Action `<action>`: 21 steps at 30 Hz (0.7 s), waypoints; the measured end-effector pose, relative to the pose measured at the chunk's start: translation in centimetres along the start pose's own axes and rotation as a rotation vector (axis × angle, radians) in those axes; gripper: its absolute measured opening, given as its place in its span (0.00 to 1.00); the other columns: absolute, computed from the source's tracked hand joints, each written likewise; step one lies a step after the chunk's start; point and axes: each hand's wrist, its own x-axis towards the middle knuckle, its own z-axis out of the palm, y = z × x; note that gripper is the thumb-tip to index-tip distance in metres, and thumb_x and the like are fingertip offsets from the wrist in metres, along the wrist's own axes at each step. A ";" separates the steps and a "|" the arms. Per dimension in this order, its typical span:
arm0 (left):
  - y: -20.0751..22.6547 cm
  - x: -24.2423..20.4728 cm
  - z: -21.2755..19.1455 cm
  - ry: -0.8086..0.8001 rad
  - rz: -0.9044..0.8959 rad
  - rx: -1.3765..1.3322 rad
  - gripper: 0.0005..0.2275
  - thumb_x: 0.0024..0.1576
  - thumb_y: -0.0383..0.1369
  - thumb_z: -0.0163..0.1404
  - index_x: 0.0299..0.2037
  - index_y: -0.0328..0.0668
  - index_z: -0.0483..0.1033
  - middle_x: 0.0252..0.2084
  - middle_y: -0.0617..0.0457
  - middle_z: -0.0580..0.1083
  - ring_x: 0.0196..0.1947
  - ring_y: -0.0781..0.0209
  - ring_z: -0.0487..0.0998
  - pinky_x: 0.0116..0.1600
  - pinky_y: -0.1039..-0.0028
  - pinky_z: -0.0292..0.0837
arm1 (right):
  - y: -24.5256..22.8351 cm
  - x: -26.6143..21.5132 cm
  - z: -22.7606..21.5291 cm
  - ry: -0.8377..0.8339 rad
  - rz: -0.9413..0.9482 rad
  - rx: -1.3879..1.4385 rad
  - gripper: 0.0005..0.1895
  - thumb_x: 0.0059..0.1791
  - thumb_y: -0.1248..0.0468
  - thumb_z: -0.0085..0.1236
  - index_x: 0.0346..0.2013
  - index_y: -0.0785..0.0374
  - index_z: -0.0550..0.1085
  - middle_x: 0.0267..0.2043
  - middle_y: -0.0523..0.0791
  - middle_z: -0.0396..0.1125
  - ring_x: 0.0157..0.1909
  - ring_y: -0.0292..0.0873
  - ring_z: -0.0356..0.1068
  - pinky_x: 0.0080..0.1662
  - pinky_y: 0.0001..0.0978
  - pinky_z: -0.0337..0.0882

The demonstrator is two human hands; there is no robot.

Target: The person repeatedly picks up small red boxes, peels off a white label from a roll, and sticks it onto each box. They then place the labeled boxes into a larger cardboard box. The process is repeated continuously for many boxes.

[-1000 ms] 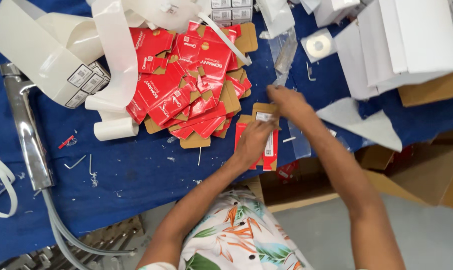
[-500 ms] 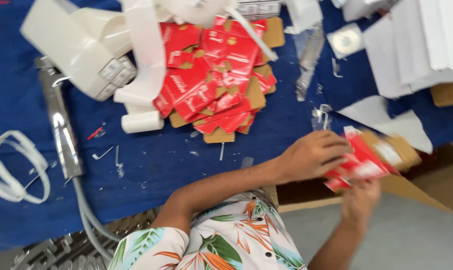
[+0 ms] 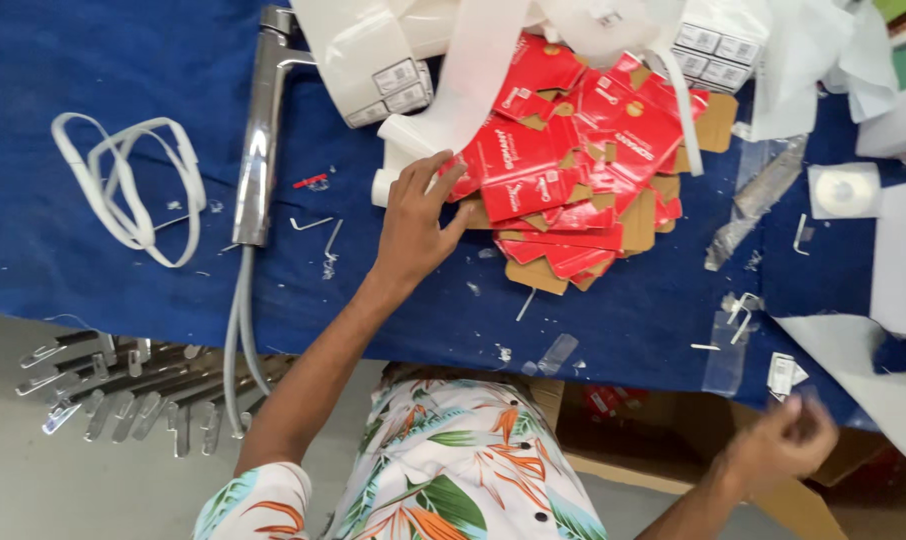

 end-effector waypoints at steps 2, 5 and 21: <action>-1.3 -0.5 -0.1 -0.059 -0.001 0.052 0.26 0.51 0.29 0.60 0.61 0.34 0.71 0.67 0.41 0.65 0.67 0.42 0.64 0.66 0.54 0.60 | -8.4 -1.7 4.1 -0.301 -0.250 0.300 0.11 0.64 0.66 0.60 0.56 0.71 0.71 0.54 0.52 0.68 0.57 0.46 0.71 0.61 0.39 0.73; -2.3 -0.5 0.5 -0.086 0.025 0.128 0.27 0.50 0.28 0.59 0.63 0.37 0.69 0.71 0.43 0.62 0.71 0.44 0.61 0.68 0.55 0.58 | -21.1 -5.1 12.0 -0.782 -0.703 0.174 0.38 0.43 0.58 0.71 0.64 0.63 0.67 0.70 0.51 0.63 0.72 0.53 0.61 0.70 0.47 0.62; -3.0 -1.7 -3.4 -0.019 0.002 -0.109 0.32 0.51 0.34 0.61 0.68 0.38 0.66 0.73 0.43 0.62 0.74 0.44 0.59 0.71 0.54 0.53 | -29.0 -4.2 9.7 -0.606 -0.844 0.236 0.15 0.55 0.72 0.61 0.56 0.64 0.75 0.48 0.48 0.76 0.48 0.42 0.78 0.48 0.34 0.76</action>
